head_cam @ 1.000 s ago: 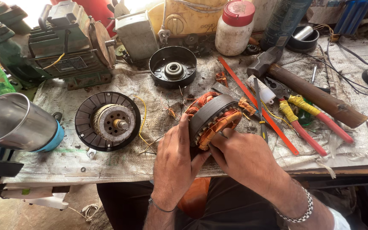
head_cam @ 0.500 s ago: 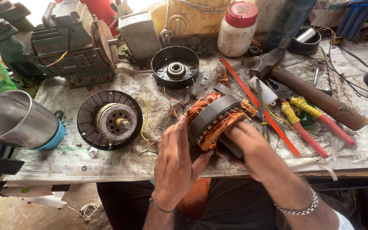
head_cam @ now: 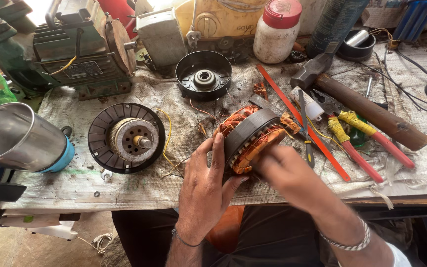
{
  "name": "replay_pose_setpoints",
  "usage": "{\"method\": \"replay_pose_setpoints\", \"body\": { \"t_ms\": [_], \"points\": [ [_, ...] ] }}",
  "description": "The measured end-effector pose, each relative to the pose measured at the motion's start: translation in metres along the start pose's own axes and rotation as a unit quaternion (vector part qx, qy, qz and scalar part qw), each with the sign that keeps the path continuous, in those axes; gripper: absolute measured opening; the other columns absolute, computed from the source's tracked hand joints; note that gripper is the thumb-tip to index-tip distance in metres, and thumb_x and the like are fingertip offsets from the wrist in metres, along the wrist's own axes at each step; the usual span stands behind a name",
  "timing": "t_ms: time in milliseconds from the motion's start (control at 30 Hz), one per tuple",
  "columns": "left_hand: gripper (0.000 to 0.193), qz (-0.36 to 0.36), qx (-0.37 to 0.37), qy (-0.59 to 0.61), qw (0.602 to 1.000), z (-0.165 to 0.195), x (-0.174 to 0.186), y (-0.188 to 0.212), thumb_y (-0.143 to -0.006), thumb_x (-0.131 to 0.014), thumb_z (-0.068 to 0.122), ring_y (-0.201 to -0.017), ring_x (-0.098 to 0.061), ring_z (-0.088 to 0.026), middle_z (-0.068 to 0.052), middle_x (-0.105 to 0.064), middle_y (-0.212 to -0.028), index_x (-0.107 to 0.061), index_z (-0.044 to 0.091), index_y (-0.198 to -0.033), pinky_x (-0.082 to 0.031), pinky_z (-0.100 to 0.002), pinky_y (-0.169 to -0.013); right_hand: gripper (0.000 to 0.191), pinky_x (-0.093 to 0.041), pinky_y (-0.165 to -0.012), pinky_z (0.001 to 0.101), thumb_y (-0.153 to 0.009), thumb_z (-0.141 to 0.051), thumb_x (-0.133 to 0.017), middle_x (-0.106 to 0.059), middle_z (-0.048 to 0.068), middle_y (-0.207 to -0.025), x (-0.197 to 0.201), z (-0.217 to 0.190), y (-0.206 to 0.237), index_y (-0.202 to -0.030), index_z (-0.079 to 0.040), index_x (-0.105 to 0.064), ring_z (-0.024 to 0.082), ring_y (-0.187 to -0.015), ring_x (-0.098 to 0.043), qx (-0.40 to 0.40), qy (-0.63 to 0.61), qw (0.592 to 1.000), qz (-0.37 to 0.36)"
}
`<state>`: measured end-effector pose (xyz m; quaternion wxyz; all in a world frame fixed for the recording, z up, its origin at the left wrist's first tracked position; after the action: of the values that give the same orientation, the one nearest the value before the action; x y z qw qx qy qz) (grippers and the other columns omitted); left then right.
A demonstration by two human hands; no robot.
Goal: The person holds a copper-wound stator on the workbench and presses the windings into the laminated core by hand, working around the circumference and turning the assembly to seat the coils. They continue fitting the windings and finally handle a small piece of insulating material.
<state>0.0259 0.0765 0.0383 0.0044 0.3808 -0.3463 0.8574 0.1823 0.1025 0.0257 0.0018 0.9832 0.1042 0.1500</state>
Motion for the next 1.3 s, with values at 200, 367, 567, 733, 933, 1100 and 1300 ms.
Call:
{"method": "replay_pose_setpoints", "body": {
  "t_ms": [200, 367, 567, 733, 933, 1100, 1300],
  "points": [
    [0.101, -0.02, 0.015, -0.008, 1.0, -0.004, -0.005, 0.001, -0.087, -0.075, 0.04, -0.129, -0.055, -0.039, -0.024, -0.049, -0.146, -0.014, 0.014, -0.163, -0.052, -0.055, -0.101, 0.021, -0.059, -0.075, 0.0364, -0.1, -0.032, -0.063, -0.076, 0.003, -0.085, -0.015, -0.015, 0.006, -0.103, -0.016, -0.077, 0.018, -0.078, -0.072, 0.058, 0.553, 0.83, -0.041],
    [0.103, -0.018, 0.013, -0.002, 1.0, 0.0, 0.001, -0.002, -0.084, -0.079, 0.041, -0.13, -0.056, -0.036, -0.021, -0.05, -0.146, -0.018, 0.015, -0.163, -0.052, -0.054, -0.104, 0.028, -0.056, -0.088, 0.041, -0.096, -0.011, -0.053, -0.074, 0.019, -0.109, -0.009, -0.032, -0.006, -0.117, -0.001, -0.069, 0.031, -0.1, -0.068, 0.073, -0.09, 0.992, -0.053],
    [0.107, -0.023, 0.011, -0.006, 1.0, 0.002, 0.002, -0.005, -0.08, -0.084, 0.038, -0.13, -0.055, -0.039, -0.022, -0.048, -0.146, -0.019, 0.011, -0.161, -0.05, -0.054, -0.103, 0.026, -0.056, -0.082, 0.0411, -0.094, -0.024, -0.062, -0.077, 0.011, -0.097, -0.007, -0.014, 0.002, -0.112, -0.01, -0.074, 0.027, -0.086, -0.072, 0.041, 0.438, 0.897, -0.051],
    [0.109, -0.022, 0.014, -0.006, 1.0, 0.002, 0.003, -0.005, -0.079, -0.086, 0.036, -0.129, -0.056, -0.039, -0.022, -0.049, -0.145, -0.019, 0.012, -0.161, -0.051, -0.054, -0.103, 0.028, -0.051, -0.073, 0.0491, -0.098, -0.014, -0.052, -0.073, 0.022, -0.096, 0.002, -0.002, -0.004, -0.116, -0.001, -0.07, 0.041, -0.082, -0.062, -0.013, -0.03, 0.999, -0.016],
    [0.108, -0.023, 0.018, 0.009, 1.0, 0.001, 0.001, -0.005, -0.079, -0.086, 0.035, -0.129, -0.056, -0.038, -0.023, -0.048, -0.145, -0.019, 0.011, -0.161, -0.051, -0.052, -0.103, 0.026, -0.055, -0.076, 0.0443, -0.092, -0.02, -0.059, -0.076, 0.019, -0.09, -0.007, -0.028, 0.005, -0.11, -0.007, -0.073, 0.035, -0.081, -0.073, 0.094, 0.348, 0.931, -0.047],
    [0.107, -0.027, 0.017, -0.01, 0.999, 0.002, 0.002, -0.005, -0.077, -0.087, 0.034, -0.129, -0.056, -0.039, -0.023, -0.049, -0.144, -0.022, 0.011, -0.16, -0.051, -0.054, -0.102, 0.024, -0.059, -0.073, 0.0454, -0.093, -0.017, -0.056, -0.079, 0.017, -0.091, 0.001, -0.036, 0.0, -0.105, -0.004, -0.072, 0.033, -0.08, -0.077, 0.051, 0.171, 0.984, -0.001],
    [0.105, -0.038, 0.041, 0.021, 0.998, 0.0, 0.003, -0.009, -0.079, -0.087, 0.033, -0.127, -0.057, -0.038, -0.023, -0.049, -0.144, -0.025, 0.011, -0.16, -0.053, -0.051, -0.101, 0.026, -0.055, -0.067, 0.0488, -0.089, -0.023, -0.06, -0.075, 0.015, -0.087, -0.012, -0.048, 0.007, -0.108, -0.01, -0.073, 0.038, -0.075, -0.071, 0.113, 0.439, 0.891, -0.021]
  ]
}}
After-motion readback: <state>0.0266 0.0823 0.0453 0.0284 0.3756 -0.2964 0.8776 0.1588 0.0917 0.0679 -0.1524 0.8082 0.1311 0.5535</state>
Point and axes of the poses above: each hand's wrist, its own y-axis away from the middle knuckle, its own x-axis out of the back of the hand, z = x × y, the point moved 10 cm from there along -y, towards the middle knuckle
